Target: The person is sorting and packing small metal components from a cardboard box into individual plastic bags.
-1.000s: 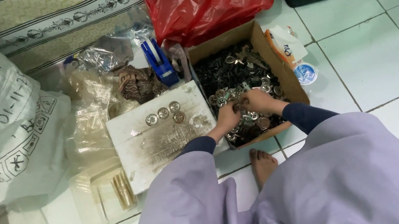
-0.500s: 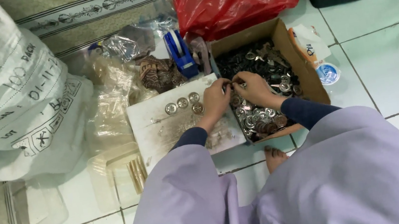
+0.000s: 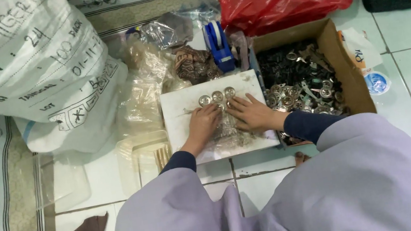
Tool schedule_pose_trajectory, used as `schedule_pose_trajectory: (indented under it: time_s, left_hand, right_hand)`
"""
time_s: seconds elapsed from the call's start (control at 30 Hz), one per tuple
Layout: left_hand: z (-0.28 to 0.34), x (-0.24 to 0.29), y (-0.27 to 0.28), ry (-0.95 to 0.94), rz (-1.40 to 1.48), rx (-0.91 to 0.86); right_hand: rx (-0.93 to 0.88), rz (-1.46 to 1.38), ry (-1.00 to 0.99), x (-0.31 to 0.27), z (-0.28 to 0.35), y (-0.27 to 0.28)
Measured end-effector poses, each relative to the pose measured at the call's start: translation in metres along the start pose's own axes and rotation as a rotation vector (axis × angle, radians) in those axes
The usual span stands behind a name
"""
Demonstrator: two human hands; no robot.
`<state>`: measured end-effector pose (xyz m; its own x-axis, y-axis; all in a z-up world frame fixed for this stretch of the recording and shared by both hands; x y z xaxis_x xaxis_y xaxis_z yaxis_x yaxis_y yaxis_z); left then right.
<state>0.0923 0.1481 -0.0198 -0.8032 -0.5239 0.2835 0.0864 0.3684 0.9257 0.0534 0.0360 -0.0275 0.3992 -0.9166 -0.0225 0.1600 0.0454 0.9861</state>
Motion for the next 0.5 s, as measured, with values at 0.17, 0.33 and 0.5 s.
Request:
schedule_pose_trajectory:
  time_s: [0.17,0.33,0.5]
  left_hand:
    - [-0.003,0.006,0.002,0.063,0.068,-0.002]
    - [-0.014,-0.016,-0.005,0.152,0.038,0.061]
    - [-0.025,-0.02,-0.006,0.167,0.006,-0.071]
  right_hand:
    - [-0.021,-0.041,-0.034,0.01,-0.015,-0.023]
    - [-0.04,-0.149,-0.119,0.017,-0.025,-0.005]
    - [-0.073,-0.14,-0.138,0.022,-0.028,-0.001]
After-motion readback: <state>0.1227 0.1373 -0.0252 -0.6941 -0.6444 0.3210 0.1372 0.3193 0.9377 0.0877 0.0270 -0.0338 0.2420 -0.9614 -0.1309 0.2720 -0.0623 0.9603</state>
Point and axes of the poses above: each hand's wrist, its own z-axis away from the middle knuckle, its own y-axis out of the back of the hand, x = y × z, the point moved 10 cm from there along -z, towards the middle knuckle, and after that the axes turned 12 degrees about -y, right-handed, at the moved point
